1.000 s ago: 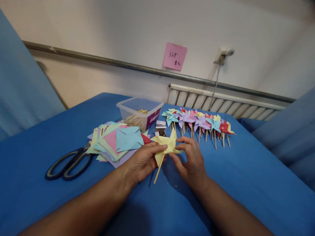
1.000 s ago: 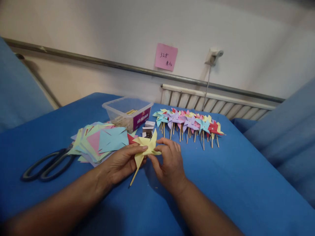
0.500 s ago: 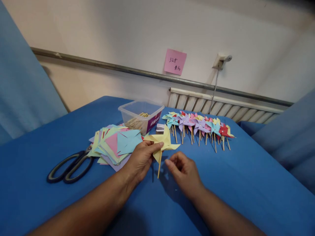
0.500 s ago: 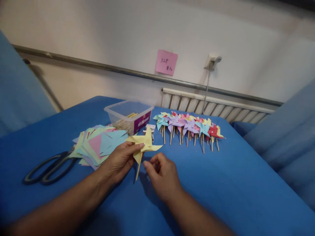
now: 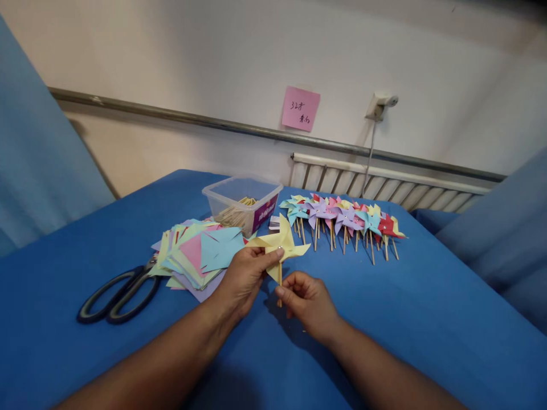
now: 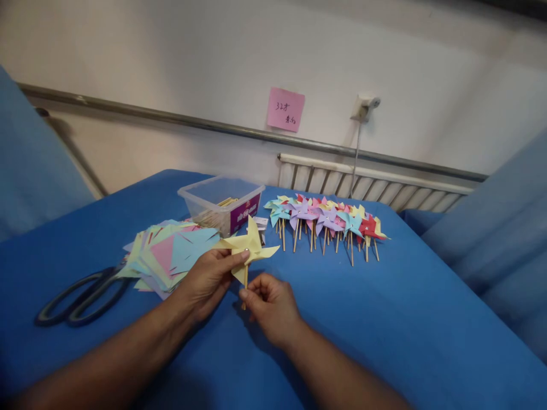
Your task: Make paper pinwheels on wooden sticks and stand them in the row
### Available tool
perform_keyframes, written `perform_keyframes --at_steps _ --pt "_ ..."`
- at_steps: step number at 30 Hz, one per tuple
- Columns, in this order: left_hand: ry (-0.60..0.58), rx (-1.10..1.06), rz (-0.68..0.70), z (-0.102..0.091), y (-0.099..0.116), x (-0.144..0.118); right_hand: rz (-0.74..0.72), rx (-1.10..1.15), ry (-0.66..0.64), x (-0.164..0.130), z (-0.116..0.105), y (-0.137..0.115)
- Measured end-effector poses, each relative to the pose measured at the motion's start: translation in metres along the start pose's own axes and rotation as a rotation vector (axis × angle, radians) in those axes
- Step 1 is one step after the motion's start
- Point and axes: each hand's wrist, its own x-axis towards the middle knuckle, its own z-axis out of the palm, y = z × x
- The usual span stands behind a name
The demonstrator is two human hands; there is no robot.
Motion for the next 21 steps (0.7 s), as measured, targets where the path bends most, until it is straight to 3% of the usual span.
perform_keyframes --at_steps 7,21 --pt "-0.013 0.071 0.036 0.0 -0.008 0.001 -0.052 0.184 0.172 0.004 -0.003 -0.011" --pt "0.042 0.246 0.105 0.002 -0.02 0.002 0.041 0.388 0.188 0.006 -0.007 -0.011"
